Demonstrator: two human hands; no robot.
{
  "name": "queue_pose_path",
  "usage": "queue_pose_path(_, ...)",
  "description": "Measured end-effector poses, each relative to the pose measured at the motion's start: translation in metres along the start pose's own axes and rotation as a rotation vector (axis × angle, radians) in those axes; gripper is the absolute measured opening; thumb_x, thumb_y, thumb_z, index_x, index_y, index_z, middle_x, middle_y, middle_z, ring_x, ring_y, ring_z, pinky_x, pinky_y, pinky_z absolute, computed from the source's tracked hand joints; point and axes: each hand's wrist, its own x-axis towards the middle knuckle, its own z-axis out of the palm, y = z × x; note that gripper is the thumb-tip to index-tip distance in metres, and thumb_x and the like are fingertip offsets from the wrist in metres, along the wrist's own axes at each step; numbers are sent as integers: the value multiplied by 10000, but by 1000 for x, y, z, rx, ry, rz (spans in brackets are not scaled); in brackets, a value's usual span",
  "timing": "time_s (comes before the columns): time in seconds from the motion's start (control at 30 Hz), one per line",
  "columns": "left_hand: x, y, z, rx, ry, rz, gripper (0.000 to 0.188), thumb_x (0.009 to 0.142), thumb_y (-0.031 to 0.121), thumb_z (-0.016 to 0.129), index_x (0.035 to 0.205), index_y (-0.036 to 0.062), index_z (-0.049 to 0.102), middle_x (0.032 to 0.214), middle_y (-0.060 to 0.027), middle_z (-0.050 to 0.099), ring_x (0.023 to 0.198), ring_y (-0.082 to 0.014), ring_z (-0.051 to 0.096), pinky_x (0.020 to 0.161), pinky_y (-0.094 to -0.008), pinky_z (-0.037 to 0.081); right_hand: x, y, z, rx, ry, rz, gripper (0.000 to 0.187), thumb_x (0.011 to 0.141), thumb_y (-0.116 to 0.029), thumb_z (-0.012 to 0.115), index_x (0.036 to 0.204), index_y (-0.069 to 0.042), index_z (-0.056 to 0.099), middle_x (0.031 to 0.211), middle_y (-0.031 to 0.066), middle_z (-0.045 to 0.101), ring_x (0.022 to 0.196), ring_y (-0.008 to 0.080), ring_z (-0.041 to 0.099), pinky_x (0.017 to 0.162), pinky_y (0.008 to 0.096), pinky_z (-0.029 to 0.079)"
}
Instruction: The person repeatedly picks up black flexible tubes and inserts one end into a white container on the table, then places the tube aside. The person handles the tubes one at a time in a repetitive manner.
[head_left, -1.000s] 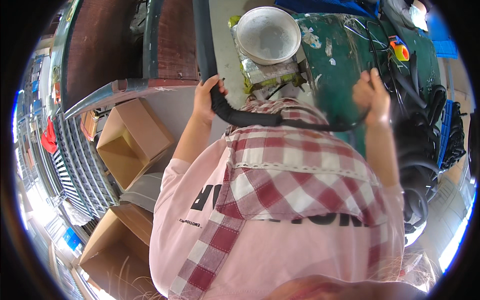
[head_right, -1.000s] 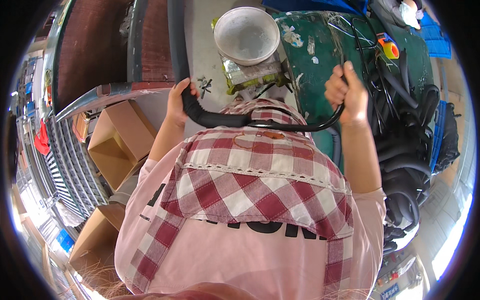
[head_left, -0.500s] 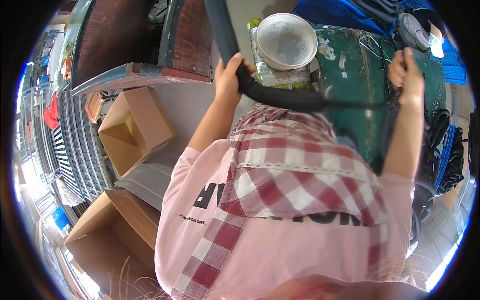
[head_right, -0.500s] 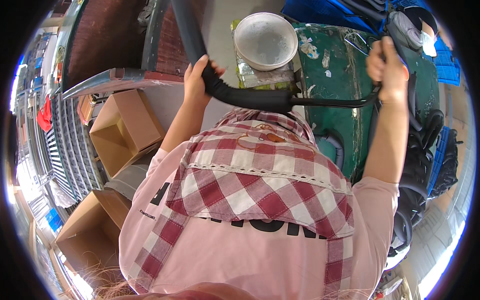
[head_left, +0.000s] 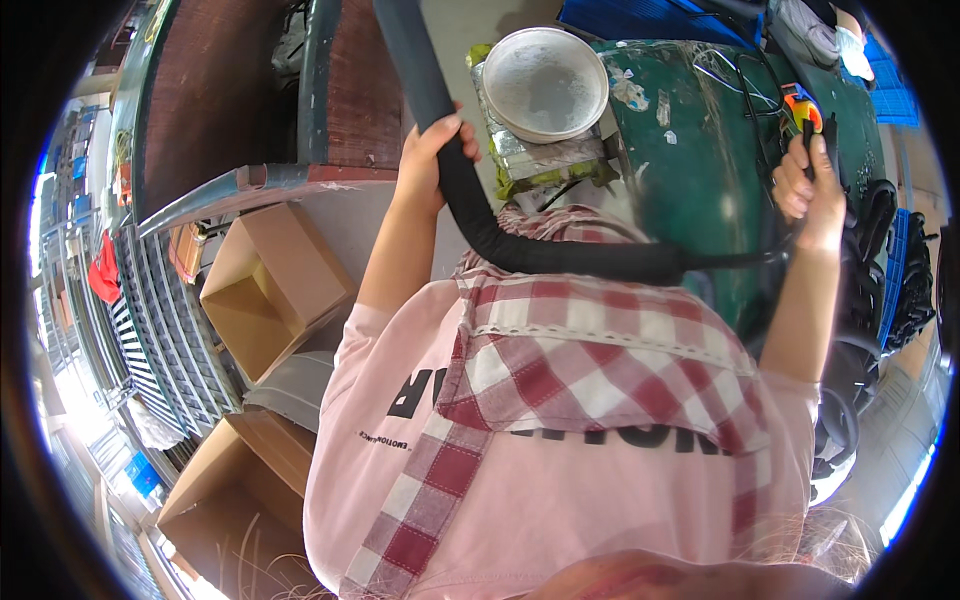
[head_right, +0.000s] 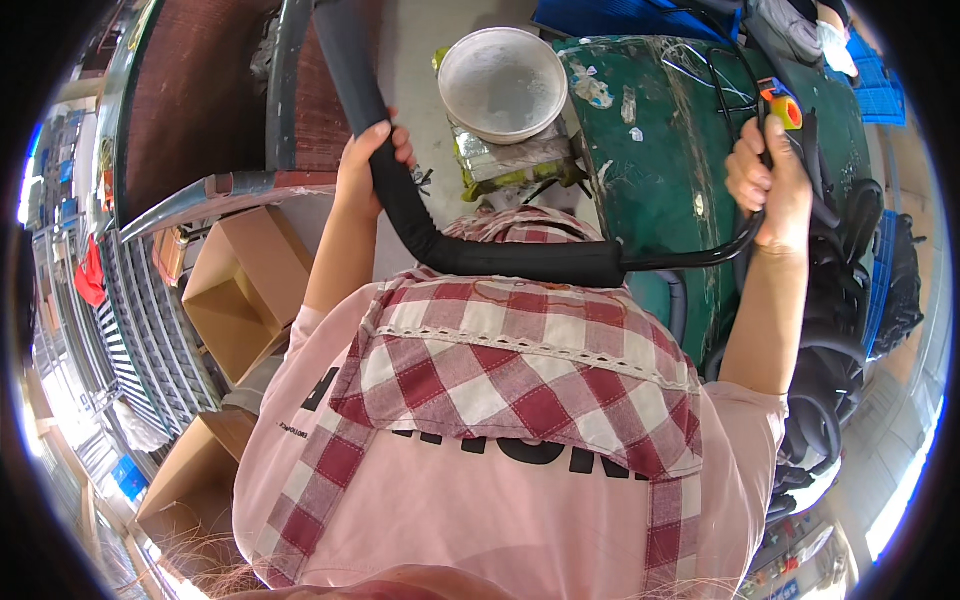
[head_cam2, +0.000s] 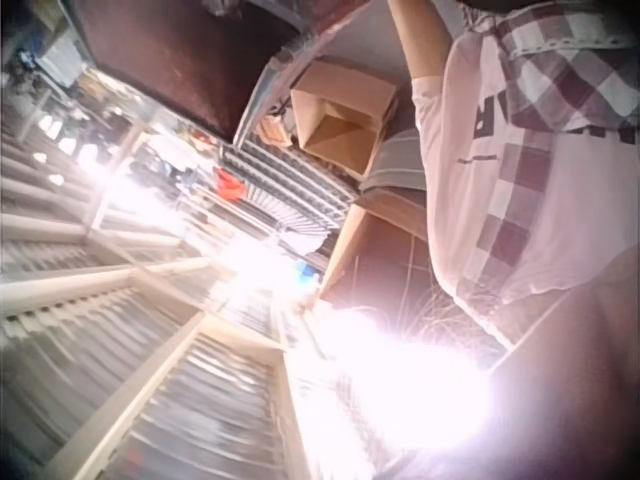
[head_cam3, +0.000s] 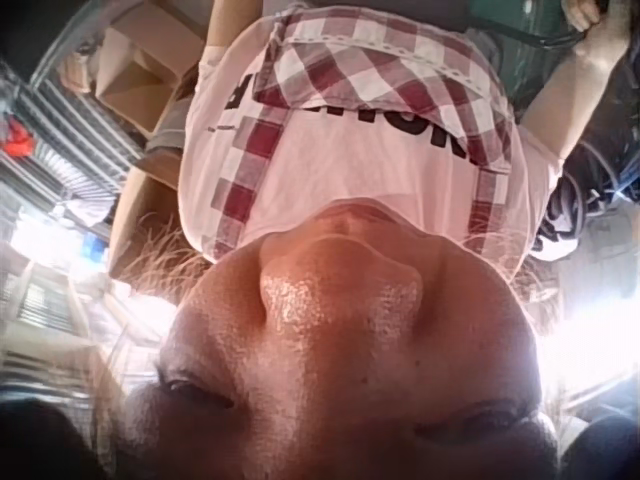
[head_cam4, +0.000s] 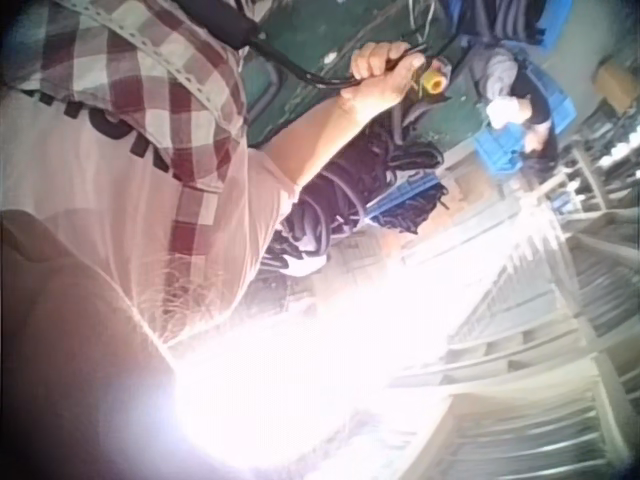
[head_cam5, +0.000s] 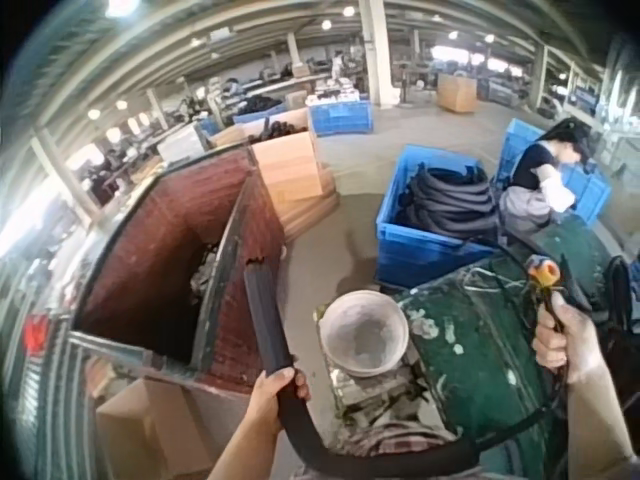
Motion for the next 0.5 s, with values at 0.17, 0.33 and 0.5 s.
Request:
queue_pose_path(0.17,-32,-26,-44,-23,109,-56,388,820,157,617,1129,7,438,761,-69,531,645,-167,532,632,-329,477,0,45,20,-54,162,75,355,1005,-385,381,820,-86,436,536,-66,268,429,41,209,396,222,164)
queue_pose_path(0.33,-48,-24,-54,69,280,29,235,818,139,623,975,7,508,732,-71,545,609,-155,532,594,-303,477,-5,75,28,28,194,106,351,1005,-388,378,847,-81,441,538,-65,266,440,43,232,410,208,201)
queue_pose_path(0.5,-54,-19,-49,99,369,165,190,823,158,634,901,25,523,717,-68,564,587,-153,546,577,-292,490,6,77,33,-120,186,30,352,1002,-390,384,830,-90,451,532,-60,270,445,60,260,420,217,212)
